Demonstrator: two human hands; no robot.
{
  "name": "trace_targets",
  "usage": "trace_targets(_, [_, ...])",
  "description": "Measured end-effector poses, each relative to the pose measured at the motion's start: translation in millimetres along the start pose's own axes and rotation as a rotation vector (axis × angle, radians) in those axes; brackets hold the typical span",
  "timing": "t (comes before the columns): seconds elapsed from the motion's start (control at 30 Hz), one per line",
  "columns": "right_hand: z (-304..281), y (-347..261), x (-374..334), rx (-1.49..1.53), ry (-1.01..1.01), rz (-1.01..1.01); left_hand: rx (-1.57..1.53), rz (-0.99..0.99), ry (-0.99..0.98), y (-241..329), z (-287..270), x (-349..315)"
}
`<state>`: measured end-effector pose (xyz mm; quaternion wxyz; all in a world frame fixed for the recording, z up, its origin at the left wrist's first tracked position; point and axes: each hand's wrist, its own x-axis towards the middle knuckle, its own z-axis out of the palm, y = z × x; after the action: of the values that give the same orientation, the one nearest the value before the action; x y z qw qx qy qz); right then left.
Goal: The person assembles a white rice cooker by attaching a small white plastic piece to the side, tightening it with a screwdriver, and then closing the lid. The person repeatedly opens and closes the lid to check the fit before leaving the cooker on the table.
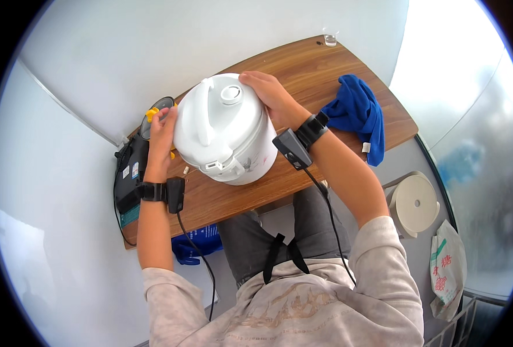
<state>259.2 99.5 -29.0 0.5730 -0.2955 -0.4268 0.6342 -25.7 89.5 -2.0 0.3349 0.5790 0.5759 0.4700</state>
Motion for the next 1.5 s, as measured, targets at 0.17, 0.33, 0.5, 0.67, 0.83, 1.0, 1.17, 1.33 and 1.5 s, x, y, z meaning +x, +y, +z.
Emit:
trace_targets(0.17, [-9.3, 10.7, -6.4, -0.151, 0.160, -0.078, 0.092, -0.018, -0.066, 28.3, -3.8, -55.1])
trace_targets(0.33, [3.6, 10.4, -34.0, -0.016, 0.210, -0.107, 0.346, 0.218, -0.249, 21.3, -6.3, -128.6])
trace_targets(0.5, [-7.5, 8.3, -69.0, 0.274, 0.154, -0.045, 0.190, 0.136, -0.306, 22.5, -6.2, -124.4])
trace_targets(0.67, [13.9, 35.2, -101.3, 0.008, 0.236, -0.227, 0.246, 0.067, -0.158, 7.2, -35.6, -100.9])
trace_targets(0.83, [37.5, 47.9, -141.7, -0.298, 0.181, -0.340, 0.240, 0.018, 0.016, -9.5, -41.5, -82.1])
trace_targets(1.0, [26.7, 35.3, -151.6, -0.206, 0.028, -0.194, -0.036, -0.046, 0.017, -26.5, -57.1, -73.0])
trace_targets(1.17, [-7.1, 18.9, -111.7, 0.020, 0.066, -0.035, -0.107, -0.058, -0.057, -17.1, -48.0, -81.2])
trace_targets(1.33, [-16.2, 11.4, -80.4, 0.020, 0.018, -0.011, -0.151, -0.040, -0.099, -18.6, -41.7, -73.4])
trace_targets(1.5, [-14.0, 18.4, -74.1, 0.071, -0.056, -0.053, -0.286, -0.036, -0.175, -28.3, -40.8, -43.7])
